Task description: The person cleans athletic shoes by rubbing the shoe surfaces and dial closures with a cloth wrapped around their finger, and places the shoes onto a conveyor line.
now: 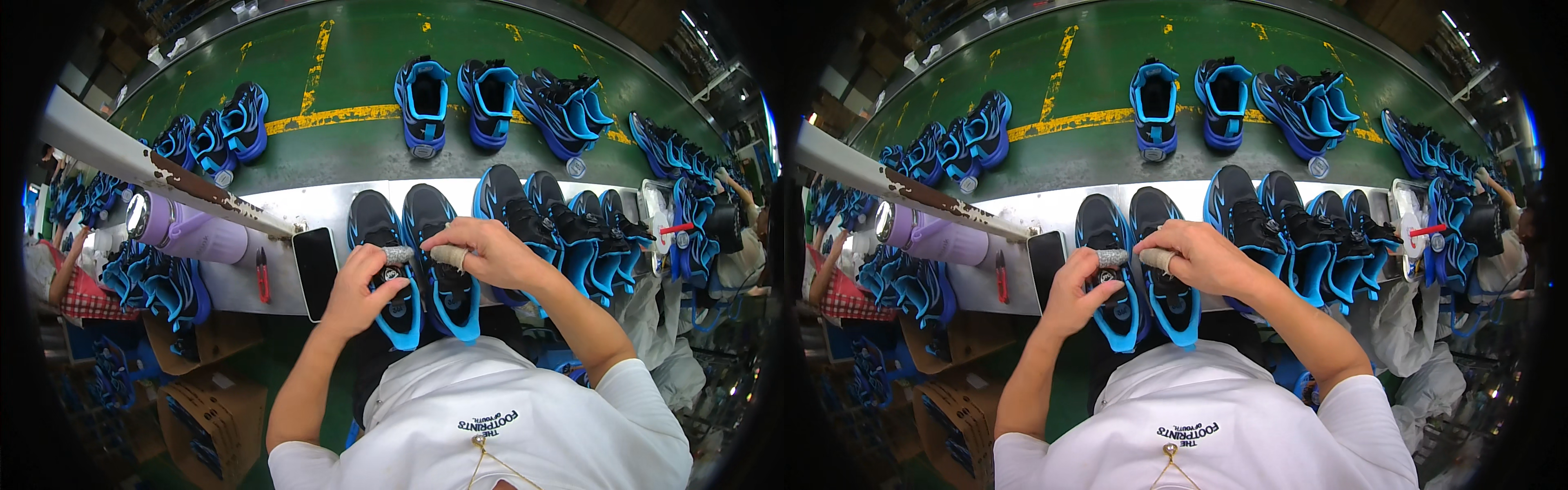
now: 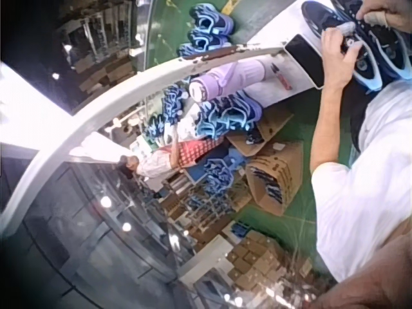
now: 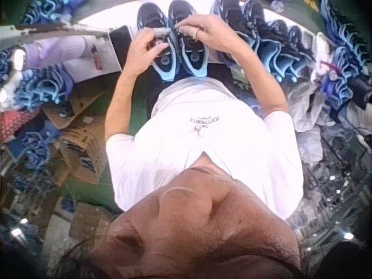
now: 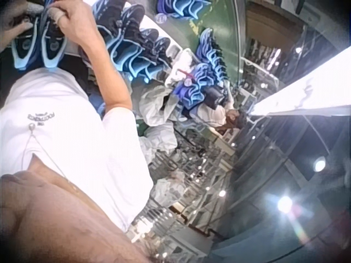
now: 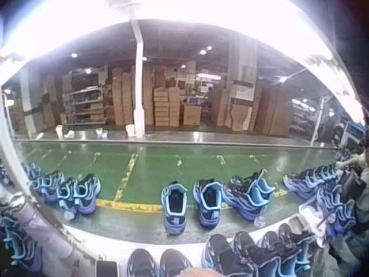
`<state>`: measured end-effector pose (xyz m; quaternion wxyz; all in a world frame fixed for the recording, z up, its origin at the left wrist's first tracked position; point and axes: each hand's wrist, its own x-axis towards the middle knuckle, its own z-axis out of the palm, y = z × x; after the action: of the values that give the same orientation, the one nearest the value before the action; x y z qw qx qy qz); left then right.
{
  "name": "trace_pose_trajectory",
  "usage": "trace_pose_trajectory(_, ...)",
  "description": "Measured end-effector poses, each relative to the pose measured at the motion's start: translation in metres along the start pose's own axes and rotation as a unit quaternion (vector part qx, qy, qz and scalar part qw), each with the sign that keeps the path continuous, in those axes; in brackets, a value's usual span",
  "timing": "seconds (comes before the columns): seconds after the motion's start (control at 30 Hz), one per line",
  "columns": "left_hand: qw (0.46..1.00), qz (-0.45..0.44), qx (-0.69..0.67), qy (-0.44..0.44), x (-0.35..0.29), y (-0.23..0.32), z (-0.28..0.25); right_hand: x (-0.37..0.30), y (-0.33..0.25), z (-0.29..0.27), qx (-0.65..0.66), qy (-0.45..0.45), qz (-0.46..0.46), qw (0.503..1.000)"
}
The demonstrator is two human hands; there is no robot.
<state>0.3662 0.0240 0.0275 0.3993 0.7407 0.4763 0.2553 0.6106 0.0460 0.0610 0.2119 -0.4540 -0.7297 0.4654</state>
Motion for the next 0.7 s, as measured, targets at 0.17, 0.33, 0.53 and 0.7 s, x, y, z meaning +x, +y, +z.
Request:
trace_pose_trajectory(0.17,0.995,0.089,0.048,0.021,-0.006,-0.001,-0.001,0.012,0.007,0.008,-0.002,0.002,-0.036,0.999)
trace_pose_trajectory(0.33,0.898,-0.308,-0.306,0.073,-0.067,0.018,0.012,0.024,0.008,0.009,-0.027,-0.03,-0.103,0.994)
trace_pose_trajectory(0.53,0.722,-0.336,-0.6,0.08,-0.066,0.043,0.04,0.038,0.016,0.025,-0.008,-0.152,-0.183,0.971)
trace_pose_trajectory(0.7,0.715,-0.32,-0.607,0.134,-0.059,0.044,0.067,0.018,0.016,0.052,-0.084,0.002,-0.199,0.976)
